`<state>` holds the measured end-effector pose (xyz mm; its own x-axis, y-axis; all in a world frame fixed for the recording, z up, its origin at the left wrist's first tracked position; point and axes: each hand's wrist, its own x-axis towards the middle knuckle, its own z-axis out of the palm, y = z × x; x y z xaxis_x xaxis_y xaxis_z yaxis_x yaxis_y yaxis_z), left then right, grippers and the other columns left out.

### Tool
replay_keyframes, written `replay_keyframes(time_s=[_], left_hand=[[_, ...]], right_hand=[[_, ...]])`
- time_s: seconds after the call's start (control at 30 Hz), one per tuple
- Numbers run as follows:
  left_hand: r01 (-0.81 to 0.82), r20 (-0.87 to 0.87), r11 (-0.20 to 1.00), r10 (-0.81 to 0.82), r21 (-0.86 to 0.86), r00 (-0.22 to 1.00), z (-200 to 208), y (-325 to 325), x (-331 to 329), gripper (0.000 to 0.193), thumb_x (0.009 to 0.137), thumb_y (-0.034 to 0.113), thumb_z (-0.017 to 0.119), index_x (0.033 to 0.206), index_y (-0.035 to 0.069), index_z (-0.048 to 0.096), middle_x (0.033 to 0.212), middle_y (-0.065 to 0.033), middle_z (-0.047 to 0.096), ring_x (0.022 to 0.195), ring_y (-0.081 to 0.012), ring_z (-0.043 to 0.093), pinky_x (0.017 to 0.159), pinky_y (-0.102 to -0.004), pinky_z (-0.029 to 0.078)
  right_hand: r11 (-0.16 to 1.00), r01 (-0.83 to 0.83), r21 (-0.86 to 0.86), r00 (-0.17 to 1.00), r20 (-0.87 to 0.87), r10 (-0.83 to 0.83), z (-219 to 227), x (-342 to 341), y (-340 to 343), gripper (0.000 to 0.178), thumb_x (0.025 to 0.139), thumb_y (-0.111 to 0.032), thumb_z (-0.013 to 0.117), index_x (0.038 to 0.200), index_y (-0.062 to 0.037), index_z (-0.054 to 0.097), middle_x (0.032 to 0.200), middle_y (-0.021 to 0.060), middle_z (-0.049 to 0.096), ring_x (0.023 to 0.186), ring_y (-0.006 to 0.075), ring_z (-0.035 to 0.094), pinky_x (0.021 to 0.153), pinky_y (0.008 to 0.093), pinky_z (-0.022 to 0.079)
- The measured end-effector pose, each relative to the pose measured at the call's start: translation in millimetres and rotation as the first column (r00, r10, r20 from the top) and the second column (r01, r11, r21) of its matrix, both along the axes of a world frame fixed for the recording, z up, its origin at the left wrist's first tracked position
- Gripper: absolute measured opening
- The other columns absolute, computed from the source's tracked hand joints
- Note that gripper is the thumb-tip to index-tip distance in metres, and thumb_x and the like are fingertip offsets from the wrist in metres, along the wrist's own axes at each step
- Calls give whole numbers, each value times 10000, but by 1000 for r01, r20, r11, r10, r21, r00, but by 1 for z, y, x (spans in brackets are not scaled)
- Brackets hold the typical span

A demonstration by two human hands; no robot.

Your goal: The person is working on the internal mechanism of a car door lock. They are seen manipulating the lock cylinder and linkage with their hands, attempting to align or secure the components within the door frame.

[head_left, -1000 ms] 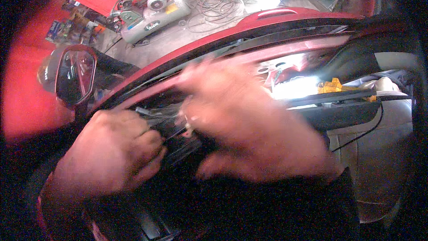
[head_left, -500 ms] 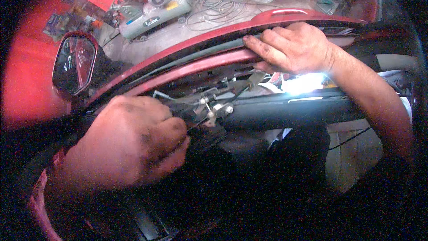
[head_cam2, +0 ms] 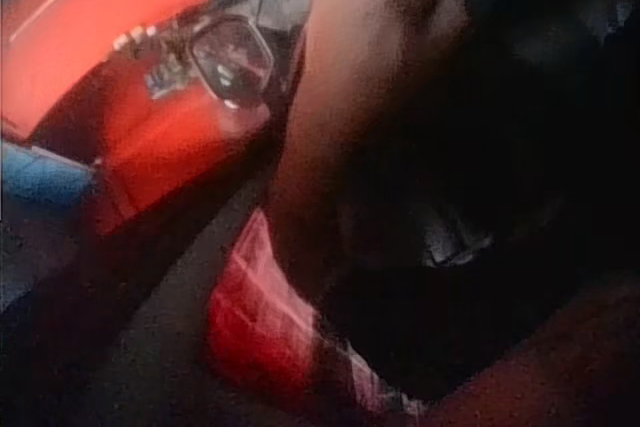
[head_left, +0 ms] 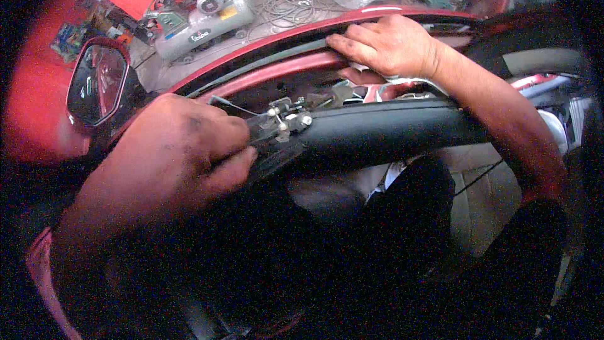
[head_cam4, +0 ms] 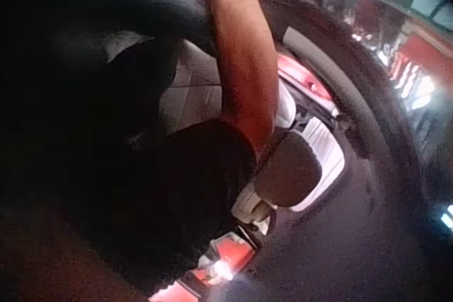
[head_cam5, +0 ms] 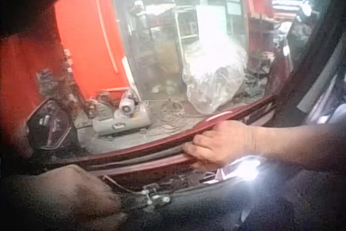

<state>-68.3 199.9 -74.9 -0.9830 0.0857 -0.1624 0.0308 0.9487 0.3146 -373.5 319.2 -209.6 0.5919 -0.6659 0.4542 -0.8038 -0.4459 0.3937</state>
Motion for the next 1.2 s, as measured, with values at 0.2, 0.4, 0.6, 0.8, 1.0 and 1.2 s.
replay_keyframes(time_s=[0.2,0.4,0.6,0.8,1.0,1.2], left_hand=[[15,46,1000,-16,12,999,1,-6,16,221,823,151,673,710,26,530,668,-141,537,646,-369,581,642,-465,488],[39,67,999,-39,6,997,3,-12,17,191,800,167,697,748,57,549,663,-121,524,627,-357,569,619,-464,479],[63,-1,996,-63,69,998,1,-13,14,220,804,119,702,711,51,515,645,-115,490,604,-358,544,564,-475,427],[13,-7,1000,-12,23,1000,-3,-6,15,253,853,145,678,701,47,501,670,-141,510,647,-383,563,607,-505,437],[-40,70,998,43,-44,997,0,2,4,250,840,178,695,718,43,524,676,-149,539,657,-387,579,646,-506,467],[-57,110,992,70,-115,991,4,6,1,242,818,174,707,713,44,532,680,-144,548,661,-383,586,639,-500,470]], right_hand=[[998,30,49,998,52,-33,2,18,-1,587,775,-308,770,1262,-45,575,853,42,596,709,199,655,504,339,517],[994,42,98,997,61,-48,4,16,0,583,770,-286,763,1268,-38,590,902,61,625,749,213,670,550,338,542],[992,30,120,991,128,-46,7,16,0,503,836,-319,713,1252,-67,586,872,69,625,726,248,680,518,388,561],[861,227,455,845,347,-407,43,54,10,299,880,-245,676,1080,-25,701,954,168,678,863,374,674,780,472,560],[845,6,535,761,545,-351,52,137,46,845,673,-544,835,1298,-39,576,1303,172,581,1190,387,567,1020,480,449],[947,157,282,788,542,-292,23,157,26,466,779,-359,694,1141,-75,621,1002,75,599,933,250,612,770,382,492]])
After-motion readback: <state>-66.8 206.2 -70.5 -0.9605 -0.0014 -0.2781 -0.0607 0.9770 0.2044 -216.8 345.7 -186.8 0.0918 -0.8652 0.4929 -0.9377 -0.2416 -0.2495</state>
